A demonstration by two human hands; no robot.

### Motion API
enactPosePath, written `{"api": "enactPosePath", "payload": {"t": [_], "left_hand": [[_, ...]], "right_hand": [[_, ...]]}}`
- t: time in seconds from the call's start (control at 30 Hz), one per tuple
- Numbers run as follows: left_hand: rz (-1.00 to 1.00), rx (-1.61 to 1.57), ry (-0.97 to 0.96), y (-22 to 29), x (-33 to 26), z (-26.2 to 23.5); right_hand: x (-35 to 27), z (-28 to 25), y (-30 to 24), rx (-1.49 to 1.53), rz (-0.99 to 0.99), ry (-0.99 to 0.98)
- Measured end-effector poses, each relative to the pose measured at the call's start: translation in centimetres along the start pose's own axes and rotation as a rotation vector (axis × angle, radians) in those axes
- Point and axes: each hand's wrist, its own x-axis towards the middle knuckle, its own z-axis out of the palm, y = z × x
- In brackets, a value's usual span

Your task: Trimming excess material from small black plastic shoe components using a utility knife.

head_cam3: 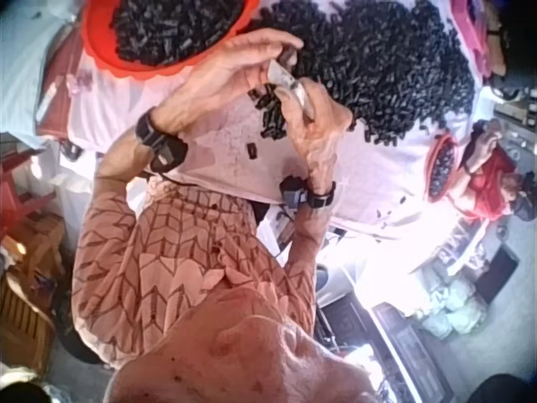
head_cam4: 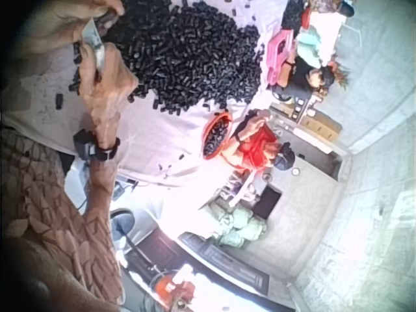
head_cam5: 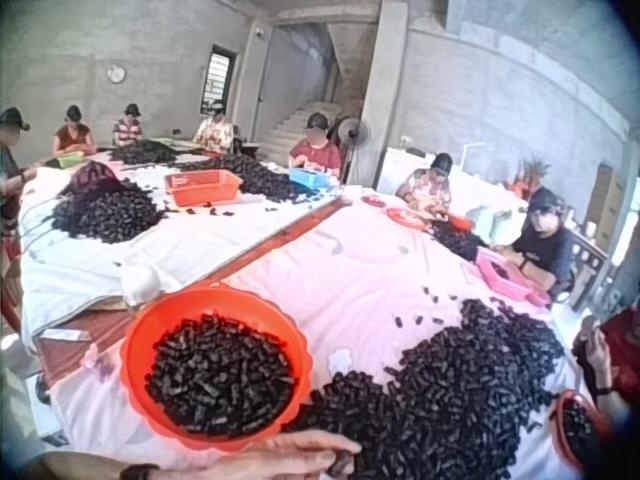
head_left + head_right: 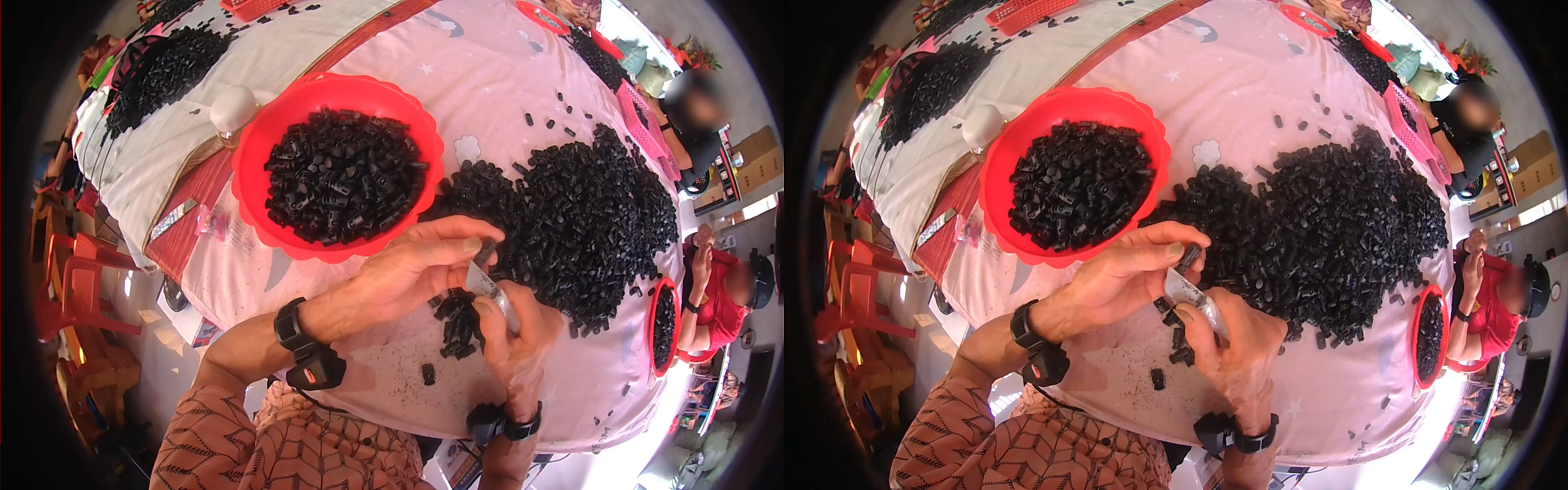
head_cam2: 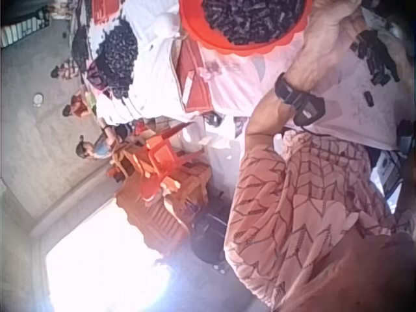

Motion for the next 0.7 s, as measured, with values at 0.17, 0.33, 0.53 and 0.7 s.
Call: {"api": "enactPosePath", "payload": {"t": [0.17,0.33,0.53,0.7], "left_hand": [[0.018,0.026,0.004,0.28,-0.02,0.04],[0.009,0.028,0.006,0.22,-0.10,0.16],[0.028,0.029,0.005,0.32,-0.19,0.23],[0.039,0.032,0.023,0.29,-0.10,0.37]], "right_hand": [[-0.07,-0.07,-0.24,-0.041,0.045,0.031],[-0.12,-0.15,-0.17,-0.058,0.066,0.040],[-0.24,-0.20,-0.08,-0.074,0.047,0.024],[-0.18,-0.03,0.00,-0.073,0.057,0.024]]}}
